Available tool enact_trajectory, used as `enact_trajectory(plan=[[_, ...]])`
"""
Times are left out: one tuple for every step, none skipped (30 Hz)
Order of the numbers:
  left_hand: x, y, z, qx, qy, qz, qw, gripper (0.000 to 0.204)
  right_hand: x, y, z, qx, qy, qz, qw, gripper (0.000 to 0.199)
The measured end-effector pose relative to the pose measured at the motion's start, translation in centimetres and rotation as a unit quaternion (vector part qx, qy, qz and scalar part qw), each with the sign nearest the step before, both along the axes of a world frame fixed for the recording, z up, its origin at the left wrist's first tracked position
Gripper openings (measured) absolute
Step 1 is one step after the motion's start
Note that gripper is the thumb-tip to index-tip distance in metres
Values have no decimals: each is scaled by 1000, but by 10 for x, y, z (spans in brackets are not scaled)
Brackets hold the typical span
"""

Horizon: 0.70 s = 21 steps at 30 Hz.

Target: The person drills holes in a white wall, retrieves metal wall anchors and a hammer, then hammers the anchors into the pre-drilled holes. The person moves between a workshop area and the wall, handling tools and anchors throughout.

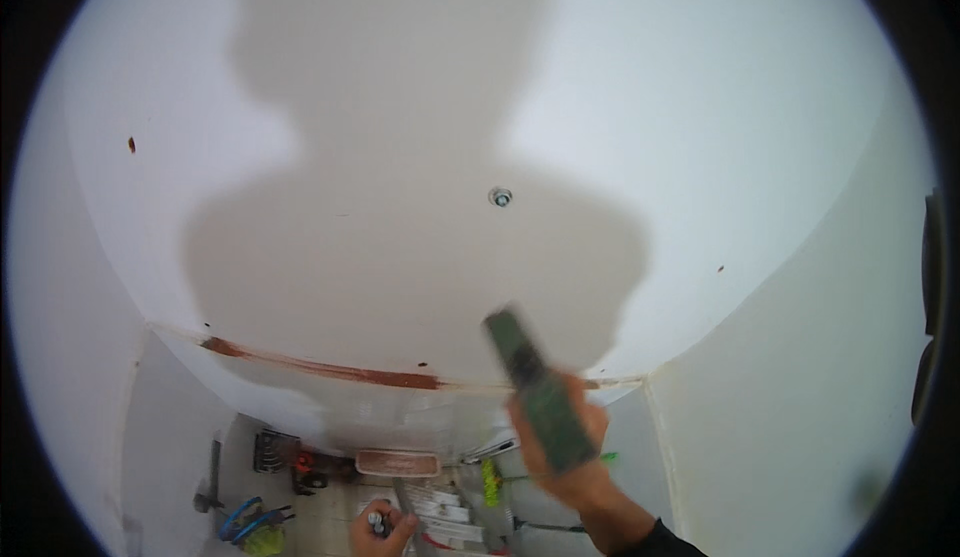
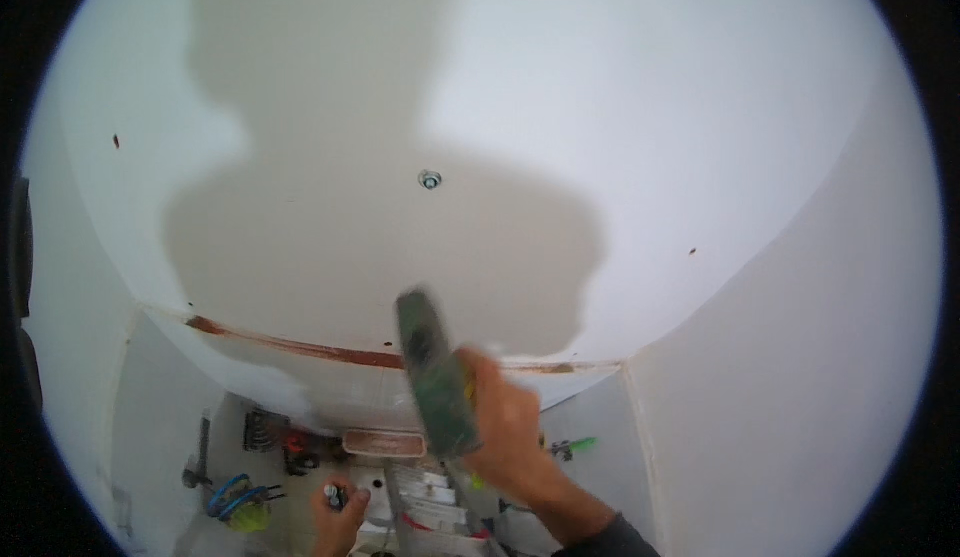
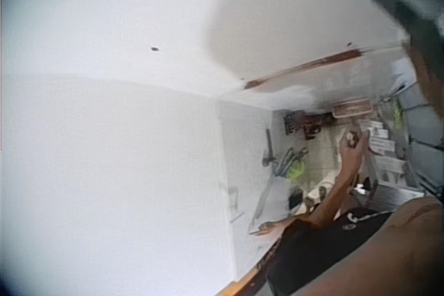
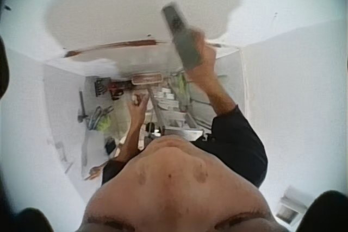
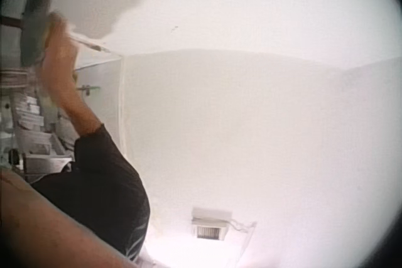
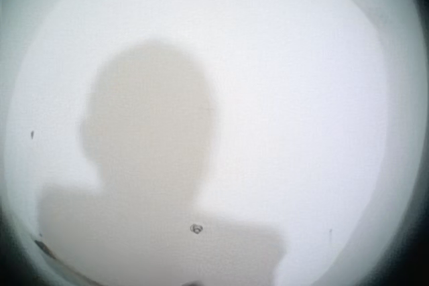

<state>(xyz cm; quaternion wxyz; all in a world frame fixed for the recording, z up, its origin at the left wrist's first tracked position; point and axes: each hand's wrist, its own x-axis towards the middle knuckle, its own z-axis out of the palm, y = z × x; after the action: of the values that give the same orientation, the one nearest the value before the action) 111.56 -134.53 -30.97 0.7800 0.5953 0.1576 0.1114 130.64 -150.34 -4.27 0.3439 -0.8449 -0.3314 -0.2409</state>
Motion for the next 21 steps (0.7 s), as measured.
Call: enact_trajectory(plan=[[9, 4, 22, -144, 19, -16, 989, 29, -31, -5, 1, -90, 83, 7, 992, 42], [12, 4, 37, -285, 40, -34, 957, 35, -61, -5, 6, -129, 236, 11, 963, 50], [2, 2, 32, -316, 22, -45, 947, 38, -79, -1, 2, -92, 364, 30, 926, 51], [-11, -4, 15, -350, 1, -53, 935, 41, -96, 3, -7, -57, 484, 54, 871, 53], [-19, -17, 10, -395, -15, -88, 914, 45, -124, 1, -26, -3, 436, 6, 900, 47], [-24, -30, 24, -351, -26, -85, 932, 44, -147, 4, -54, 42, 386, -19, 921, 43], [-27, -45, 41, -307, -37, -85, 947, 44, -167, 2, -80, 87, 334, -48, 937, 39], [-34, -57, 57, -269, 23, -81, 960, 39, -186, -7, -84, 87, 280, -61, 954, 30], [-49, -64, 70, -231, 89, -61, 967, 35, -197, -17, -102, 47, 317, -61, 945, 40], [-48, -63, 74, -160, 159, -98, 969, 35, -203, -34, -122, 6, 354, -61, 933, 55], [-53, -61, 72, -88, 240, -138, 957, 35, -193, -48, -124, -112, 414, -71, 900, 53], [-57, -60, 67, -28, 309, -198, 930, 35, -189, -73, -162, -139, 302, -43, 942, 53], [-78, -50, 60, 14, 314, -191, 930, 32, -181, -82, -194, -210, 330, 0, 920, 52], [-105, -44, 57, 58, 302, -203, 930, 29, -191, -96, -206, -263, 336, 20, 904, 50], [-120, -40, 55, 66, 341, -264, 900, 29, -199, -114, -200, -342, 352, 12, 871, 46], [-130, -38, 53, 40, 358, -255, 897, 29, -210, -141, -211, -329, 325, 41, 886, 45], [-146, -38, 52, 16, 370, -238, 898, 29, -231, -165, -225, -315, 288, 74, 901, 44], [-169, -36, 43, -33, 358, -203, 911, 30, -255, -180, -238, -311, 301, 93, 897, 44], [-185, -33, 28, -80, 335, -154, 926, 30, -268, -187, -254, -308, 299, 122, 895, 44], [-207, -34, 28, -94, 338, -125, 928, 43, -280, -188, -267, -301, 296, 168, 891, 44], [-218, -20, 13, -131, 338, -152, 920, 51, -285, -175, -277, -314, 311, 165, 882, 45]])
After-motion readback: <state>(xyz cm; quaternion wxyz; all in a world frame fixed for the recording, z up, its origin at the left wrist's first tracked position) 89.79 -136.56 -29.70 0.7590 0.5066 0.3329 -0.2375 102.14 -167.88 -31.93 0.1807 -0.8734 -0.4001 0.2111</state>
